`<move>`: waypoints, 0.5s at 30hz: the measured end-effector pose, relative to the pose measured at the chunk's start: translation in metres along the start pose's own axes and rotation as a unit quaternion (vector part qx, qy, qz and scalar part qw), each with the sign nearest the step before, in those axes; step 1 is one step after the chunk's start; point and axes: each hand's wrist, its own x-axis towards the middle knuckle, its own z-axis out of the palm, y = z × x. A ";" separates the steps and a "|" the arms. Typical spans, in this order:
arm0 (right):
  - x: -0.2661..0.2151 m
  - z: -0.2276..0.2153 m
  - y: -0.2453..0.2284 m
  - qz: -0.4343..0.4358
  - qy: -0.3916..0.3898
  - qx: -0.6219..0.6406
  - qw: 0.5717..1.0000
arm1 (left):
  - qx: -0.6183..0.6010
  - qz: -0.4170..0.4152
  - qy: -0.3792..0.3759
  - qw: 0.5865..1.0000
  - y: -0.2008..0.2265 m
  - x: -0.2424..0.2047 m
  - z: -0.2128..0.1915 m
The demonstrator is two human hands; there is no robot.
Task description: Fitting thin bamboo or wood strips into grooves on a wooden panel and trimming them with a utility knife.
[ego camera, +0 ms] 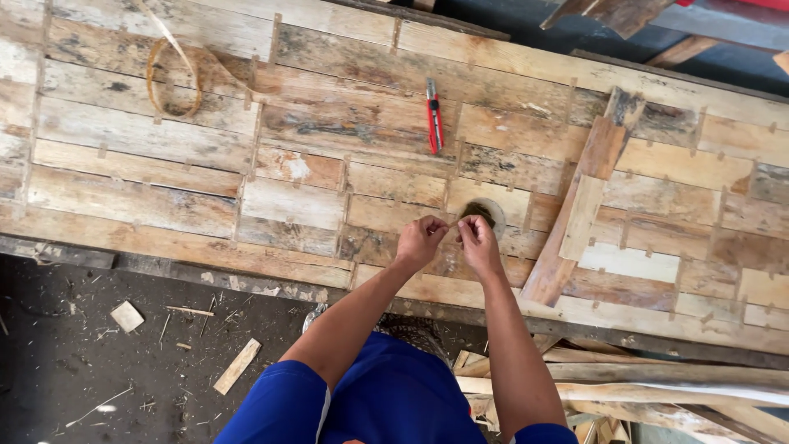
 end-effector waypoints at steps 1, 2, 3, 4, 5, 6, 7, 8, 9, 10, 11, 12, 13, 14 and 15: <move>-0.002 -0.003 0.001 0.000 0.003 0.001 1.000 | 0.001 0.002 -0.003 1.000 0.002 -0.001 0.004; -0.003 -0.005 0.001 0.002 0.015 -0.014 1.000 | -0.003 -0.012 0.007 1.000 0.004 -0.002 0.008; -0.005 -0.007 0.002 0.004 0.027 -0.028 0.999 | -0.006 -0.025 0.017 1.000 0.005 -0.002 0.011; -0.006 -0.009 0.003 0.003 0.029 -0.027 0.999 | -0.005 -0.023 0.015 1.000 0.010 -0.004 0.012; -0.008 -0.011 0.005 -0.023 0.043 -0.028 0.998 | 0.015 -0.041 0.022 0.999 0.015 -0.006 0.014; -0.009 -0.013 0.007 -0.050 0.058 -0.030 0.997 | 0.036 -0.058 0.028 0.997 0.020 -0.007 0.016; -0.010 -0.016 0.005 -0.051 0.061 -0.029 0.996 | 0.037 -0.056 0.026 0.997 0.020 -0.006 0.021; -0.013 -0.018 0.003 -0.042 0.074 -0.042 0.995 | 0.044 -0.040 0.027 0.998 0.019 -0.004 0.026; -0.015 -0.020 0.001 -0.033 0.088 -0.055 0.994 | 0.051 -0.023 0.028 0.998 0.018 -0.003 0.032; -0.016 -0.022 0.000 -0.033 0.089 -0.054 0.994 | 0.052 -0.022 0.026 0.998 0.024 -0.004 0.034; -0.017 -0.023 -0.001 -0.029 0.108 -0.054 0.992 | 0.066 -0.041 0.009 0.997 0.031 -0.004 0.036; -0.018 -0.024 -0.003 -0.024 0.126 -0.053 0.990 | 0.080 -0.059 -0.008 0.995 0.037 -0.005 0.037; -0.018 -0.025 -0.004 -0.024 0.128 -0.052 0.990 | 0.081 -0.058 -0.009 0.995 0.043 -0.005 0.039; -0.020 -0.027 -0.005 -0.045 0.147 -0.076 0.985 | 0.137 -0.033 0.005 0.990 0.048 -0.005 0.041; -0.021 -0.028 -0.006 -0.065 0.167 -0.101 0.979 | 0.191 -0.009 0.019 0.981 0.053 -0.005 0.043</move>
